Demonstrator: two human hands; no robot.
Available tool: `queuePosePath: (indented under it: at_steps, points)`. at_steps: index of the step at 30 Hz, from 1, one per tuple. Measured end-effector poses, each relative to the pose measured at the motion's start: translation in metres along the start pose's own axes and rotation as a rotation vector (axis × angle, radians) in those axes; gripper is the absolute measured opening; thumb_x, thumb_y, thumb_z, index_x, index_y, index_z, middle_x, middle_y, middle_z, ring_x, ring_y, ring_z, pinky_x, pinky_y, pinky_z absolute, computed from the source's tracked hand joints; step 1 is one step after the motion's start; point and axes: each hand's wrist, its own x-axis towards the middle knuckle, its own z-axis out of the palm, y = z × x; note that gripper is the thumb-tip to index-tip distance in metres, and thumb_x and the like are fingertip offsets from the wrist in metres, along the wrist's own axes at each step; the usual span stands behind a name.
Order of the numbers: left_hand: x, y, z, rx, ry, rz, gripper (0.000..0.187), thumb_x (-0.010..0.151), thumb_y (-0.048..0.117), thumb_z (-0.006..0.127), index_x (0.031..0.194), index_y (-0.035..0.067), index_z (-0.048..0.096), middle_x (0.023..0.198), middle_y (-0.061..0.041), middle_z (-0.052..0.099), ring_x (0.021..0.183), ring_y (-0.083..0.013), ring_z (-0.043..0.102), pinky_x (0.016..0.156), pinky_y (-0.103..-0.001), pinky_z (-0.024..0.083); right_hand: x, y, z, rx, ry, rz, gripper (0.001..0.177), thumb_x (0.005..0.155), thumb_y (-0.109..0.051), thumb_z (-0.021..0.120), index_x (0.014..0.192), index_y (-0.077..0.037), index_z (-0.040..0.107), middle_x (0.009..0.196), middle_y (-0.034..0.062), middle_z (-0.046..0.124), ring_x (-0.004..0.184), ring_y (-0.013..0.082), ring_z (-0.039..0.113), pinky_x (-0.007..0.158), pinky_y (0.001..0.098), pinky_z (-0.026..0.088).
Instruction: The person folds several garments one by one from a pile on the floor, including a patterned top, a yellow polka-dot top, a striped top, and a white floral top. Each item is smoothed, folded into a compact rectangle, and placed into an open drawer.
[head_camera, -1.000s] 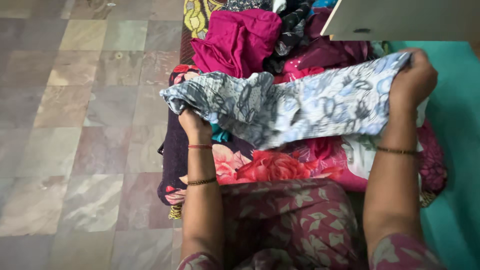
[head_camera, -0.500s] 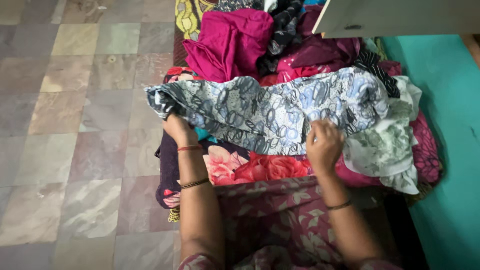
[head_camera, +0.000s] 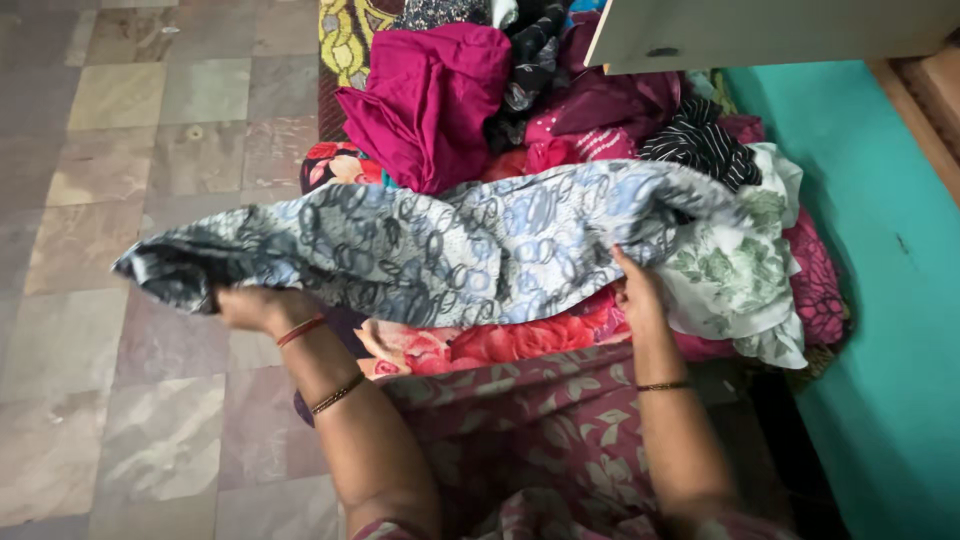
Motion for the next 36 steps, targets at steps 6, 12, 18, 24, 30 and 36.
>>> queuePosePath:
  at_steps: [6,12,18,24,30,36]
  points:
    - [0.015,0.010,-0.013,0.046,0.059,0.121,0.041,0.086,0.016,0.053,0.105,-0.017,0.068,0.109,-0.019,0.071,0.085,-0.0301,0.070,0.077,-0.045,0.063,0.009,-0.005,0.022,0.080,-0.013,-0.066,0.059,0.085,-0.032,0.089,0.132,-0.016,0.058,0.125,-0.0018,0.057,0.097,0.0290,0.054,0.077,0.0393,0.045]
    - [0.013,0.018,-0.007,-0.018,0.047,0.203,0.040,0.085,0.015,0.056,0.108,-0.015,0.067,0.111,-0.019,0.071,0.087,-0.0295,0.070,0.079,-0.044,0.062,-0.008,-0.046,-0.005,0.672,-0.377,-0.141,0.051,0.078,-0.020,0.084,0.123,-0.002,0.070,0.119,0.0096,0.077,0.107,0.0229,0.075,0.094,0.0372,0.060]
    - [0.001,0.026,-0.005,-0.088,-0.126,0.086,0.041,0.090,0.020,0.053,0.112,-0.012,0.066,0.115,-0.017,0.070,0.094,-0.0299,0.072,0.086,-0.046,0.063,-0.042,-0.089,-0.032,0.185,0.131,-0.845,0.036,0.085,-0.011,0.085,0.115,0.002,0.071,0.114,0.0076,0.073,0.099,0.0180,0.069,0.090,0.0338,0.055]
    - [-0.011,0.023,-0.003,-0.009,-0.185,-0.060,0.035,0.094,0.015,0.056,0.115,-0.010,0.068,0.113,-0.015,0.073,0.092,-0.0303,0.075,0.084,-0.044,0.065,0.007,-0.127,-0.073,0.601,-0.165,-0.538,0.022,0.098,-0.011,0.070,0.114,0.004,0.070,0.111,0.0144,0.075,0.098,0.0258,0.073,0.091,0.0415,0.060]
    - [-0.030,0.004,0.027,-0.027,-0.254,-0.192,0.036,0.093,0.015,0.055,0.117,-0.007,0.069,0.109,-0.013,0.073,0.090,-0.0286,0.073,0.081,-0.045,0.062,0.090,-0.211,-0.087,0.710,-0.383,-0.337,0.027,0.097,-0.016,0.056,0.116,-0.001,0.069,0.121,0.0155,0.076,0.110,0.0318,0.075,0.102,0.0538,0.058]
    - [-0.037,0.001,0.062,-0.182,-0.567,-0.329,0.032,0.100,0.015,0.058,0.121,-0.007,0.067,0.118,-0.016,0.073,0.108,-0.0313,0.071,0.098,-0.045,0.060,0.104,-0.319,-0.154,0.702,-0.247,-0.705,0.042,0.097,-0.023,0.061,0.136,-0.007,0.060,0.139,0.0107,0.059,0.128,0.0289,0.057,0.113,0.0545,0.041]
